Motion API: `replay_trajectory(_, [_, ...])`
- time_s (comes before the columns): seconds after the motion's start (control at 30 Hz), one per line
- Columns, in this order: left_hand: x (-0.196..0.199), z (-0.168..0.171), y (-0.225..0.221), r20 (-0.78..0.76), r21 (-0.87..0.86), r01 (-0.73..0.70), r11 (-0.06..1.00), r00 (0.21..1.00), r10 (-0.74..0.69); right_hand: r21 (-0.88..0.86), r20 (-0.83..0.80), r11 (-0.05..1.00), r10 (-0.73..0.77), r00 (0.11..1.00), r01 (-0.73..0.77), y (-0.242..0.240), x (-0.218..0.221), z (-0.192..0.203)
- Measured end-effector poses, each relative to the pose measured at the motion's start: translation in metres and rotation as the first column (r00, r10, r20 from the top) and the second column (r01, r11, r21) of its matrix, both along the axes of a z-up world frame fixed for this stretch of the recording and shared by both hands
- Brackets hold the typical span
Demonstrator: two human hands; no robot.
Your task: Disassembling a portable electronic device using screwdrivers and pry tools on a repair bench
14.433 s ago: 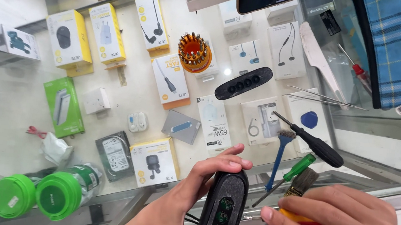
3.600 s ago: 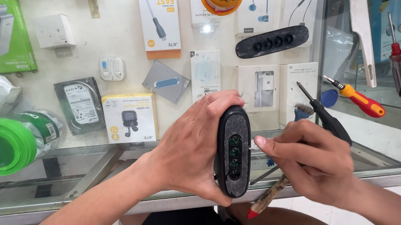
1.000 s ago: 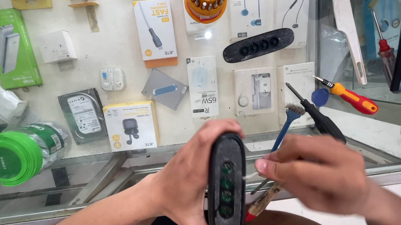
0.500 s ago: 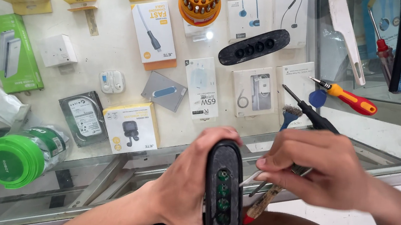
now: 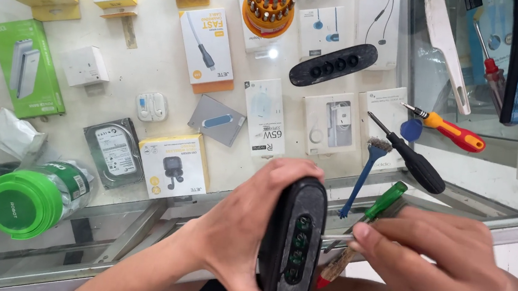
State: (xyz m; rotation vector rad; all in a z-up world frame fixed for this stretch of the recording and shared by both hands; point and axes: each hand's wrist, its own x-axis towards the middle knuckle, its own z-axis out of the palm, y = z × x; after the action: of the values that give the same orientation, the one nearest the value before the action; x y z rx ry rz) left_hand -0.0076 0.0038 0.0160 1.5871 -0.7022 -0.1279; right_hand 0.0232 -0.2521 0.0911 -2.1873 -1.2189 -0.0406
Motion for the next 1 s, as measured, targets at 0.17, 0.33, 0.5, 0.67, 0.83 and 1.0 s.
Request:
replay_trajectory(0.17, [0.014, 0.014, 0.010, -0.327, -0.178, 0.355, 0.918, 0.859, -0.395, 0.027, -0.348, 1.000, -0.003, 0.937, 0.013, -0.015, 0.000, -0.010])
replay_trajectory(0.33, [0.015, -0.003, 0.011, -0.408, -0.527, 0.481, 0.700, 0.580, -0.705, 0.208, -0.215, 0.976, 0.112, 0.970, -0.066, -0.003, 0.000, -0.025])
replay_trajectory(0.5, [0.007, -0.019, 0.002, -0.353, -0.867, 0.264, 0.423, 0.275, -0.894, 0.218, -0.261, 0.971, 0.151, 0.953, -0.095, -0.007, 0.001, -0.027])
replay_trajectory(0.67, [0.008, -0.020, 0.008, -0.441, -0.827, 0.261, 0.498, 0.249, -0.862, 0.077, -0.188, 0.997, -0.009, 0.982, 0.023, -0.013, -0.003, -0.023])
replay_trajectory(0.83, [0.005, -0.025, 0.011, -0.463, -0.853, 0.190, 0.487, 0.159, -0.872, 0.033, 0.052, 0.984, 0.171, 0.984, -0.173, -0.023, 0.008, -0.017])
replay_trajectory(1.0, [0.009, -0.008, 0.009, -0.564, -0.814, -0.025, 0.581, 0.275, -0.779, -0.011, 0.061, 1.000, 0.011, 0.998, -0.010, -0.024, 0.000, -0.020])
